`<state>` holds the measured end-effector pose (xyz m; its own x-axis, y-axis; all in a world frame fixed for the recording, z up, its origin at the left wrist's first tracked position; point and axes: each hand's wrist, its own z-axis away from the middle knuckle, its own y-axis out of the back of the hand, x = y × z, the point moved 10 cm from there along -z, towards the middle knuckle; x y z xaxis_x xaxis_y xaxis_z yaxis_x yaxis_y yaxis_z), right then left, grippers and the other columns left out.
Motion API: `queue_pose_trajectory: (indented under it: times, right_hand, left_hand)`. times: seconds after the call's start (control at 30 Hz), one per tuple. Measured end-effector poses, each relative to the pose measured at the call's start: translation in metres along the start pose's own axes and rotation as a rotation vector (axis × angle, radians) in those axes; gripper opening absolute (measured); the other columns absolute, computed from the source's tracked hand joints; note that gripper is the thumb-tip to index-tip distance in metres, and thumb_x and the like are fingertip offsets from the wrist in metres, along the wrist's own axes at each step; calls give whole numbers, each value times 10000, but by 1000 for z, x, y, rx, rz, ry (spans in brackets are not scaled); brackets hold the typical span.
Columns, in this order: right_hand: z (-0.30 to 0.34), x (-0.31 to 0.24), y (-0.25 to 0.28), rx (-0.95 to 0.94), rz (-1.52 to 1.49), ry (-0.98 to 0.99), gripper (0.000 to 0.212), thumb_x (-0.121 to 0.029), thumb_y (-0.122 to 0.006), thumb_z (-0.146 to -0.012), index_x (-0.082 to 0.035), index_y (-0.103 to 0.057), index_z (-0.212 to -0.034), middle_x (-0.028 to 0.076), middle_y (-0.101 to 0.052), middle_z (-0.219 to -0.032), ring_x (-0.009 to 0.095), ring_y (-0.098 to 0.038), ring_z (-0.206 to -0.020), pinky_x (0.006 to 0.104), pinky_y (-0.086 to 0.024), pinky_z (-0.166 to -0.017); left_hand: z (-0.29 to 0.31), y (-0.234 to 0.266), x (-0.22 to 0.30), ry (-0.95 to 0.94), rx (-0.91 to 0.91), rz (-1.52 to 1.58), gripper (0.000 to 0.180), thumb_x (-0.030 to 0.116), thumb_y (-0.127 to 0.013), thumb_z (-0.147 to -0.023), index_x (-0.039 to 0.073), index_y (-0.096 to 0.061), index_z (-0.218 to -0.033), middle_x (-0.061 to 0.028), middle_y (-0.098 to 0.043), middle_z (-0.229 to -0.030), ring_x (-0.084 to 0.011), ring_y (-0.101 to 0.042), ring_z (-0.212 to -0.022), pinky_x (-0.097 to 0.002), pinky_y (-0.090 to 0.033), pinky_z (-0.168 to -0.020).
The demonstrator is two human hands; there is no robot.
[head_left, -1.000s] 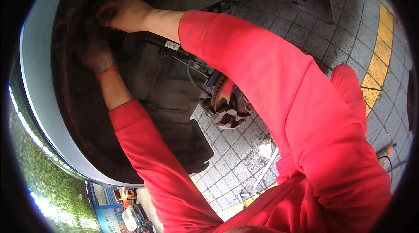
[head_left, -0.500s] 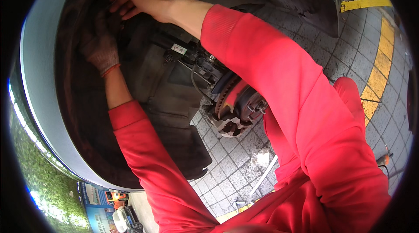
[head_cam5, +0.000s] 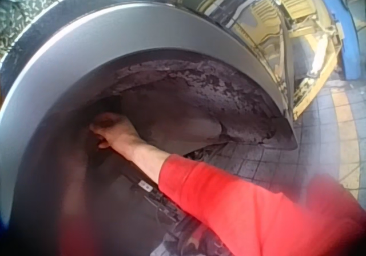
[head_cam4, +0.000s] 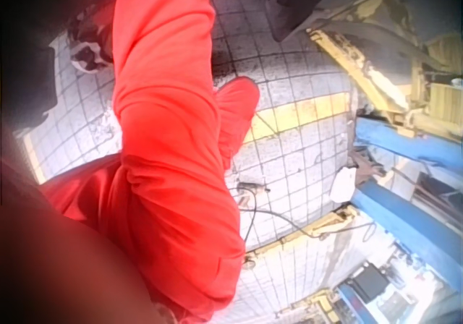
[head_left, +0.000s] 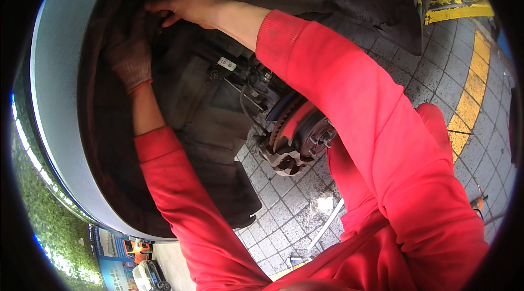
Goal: The person retrieves a bolt from a parts cart, walks to a car with its wheel removed, and tightens bolts in the wheel well using a manual tool and an impact wrench. The person then lifts and mounts the tire onto the hub.
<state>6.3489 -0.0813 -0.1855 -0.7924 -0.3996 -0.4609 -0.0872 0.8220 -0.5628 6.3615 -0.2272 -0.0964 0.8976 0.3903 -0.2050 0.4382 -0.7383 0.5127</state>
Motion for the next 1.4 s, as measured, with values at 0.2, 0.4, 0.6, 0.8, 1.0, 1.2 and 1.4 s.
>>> queue_pose_trajectory:
  times: [0.2,0.4,0.6,0.8,1.0,1.2,1.4]
  right_hand:
    - [3,0,1,34,64,-6,335,-181,-912,-908,7,-783,-1154,82,-767,-967,163,-722,-820,335,-687,-683]
    - [8,-3,1,51,120,25,340,-205,-905,-915,6,-783,-1152,70,-764,-935,145,-719,-806,319,-673,-672]
    - [8,-4,-1,62,147,65,282,-161,-833,-964,-6,-775,-1192,122,-798,-1002,203,-770,-842,370,-691,-672]
    - [4,5,5,62,90,84,234,-143,-803,-976,-23,-779,-1176,103,-793,-995,193,-768,-863,353,-682,-682]
    - [3,14,-7,-6,0,106,179,-156,-708,-1044,-2,-750,-1124,94,-762,-951,199,-740,-804,353,-645,-640]
    - [2,8,-1,36,60,160,196,-112,-796,-990,-24,-782,-1164,84,-783,-953,151,-750,-843,303,-645,-640]
    - [9,7,5,108,24,167,180,-86,-775,-998,-25,-789,-1167,69,-774,-915,126,-728,-787,289,-622,-596]
  left_hand:
    - [2,-5,-5,-324,11,-456,428,341,-732,-1056,268,-694,-1476,-197,-600,-1566,-354,-609,-1429,-404,-519,-1167]
    - [8,-14,-1,-515,-16,-845,440,340,-721,-1058,258,-681,-1489,-205,-620,-1540,-365,-619,-1418,-412,-527,-1160]
    - [14,-14,13,-631,0,-905,431,314,-695,-1066,226,-671,-1488,-189,-666,-1463,-338,-672,-1323,-412,-591,-1045]
    - [8,-19,-3,-726,-30,-1004,487,438,-684,-1047,198,-625,-1467,-91,-681,-1327,-311,-704,-1149,-421,-581,-976]
    - [22,-37,8,-986,-29,-1204,470,444,-686,-1046,195,-611,-1437,-80,-672,-1213,-256,-707,-1042,-387,-590,-888]
    - [-3,-16,2,-595,-60,-621,399,418,-741,-1018,214,-682,-1355,-50,-690,-1243,-232,-716,-1095,-362,-599,-863]
    - [11,-20,7,-831,30,-941,450,438,-814,-958,255,-700,-1353,-106,-693,-1271,-280,-721,-1116,-381,-601,-880]
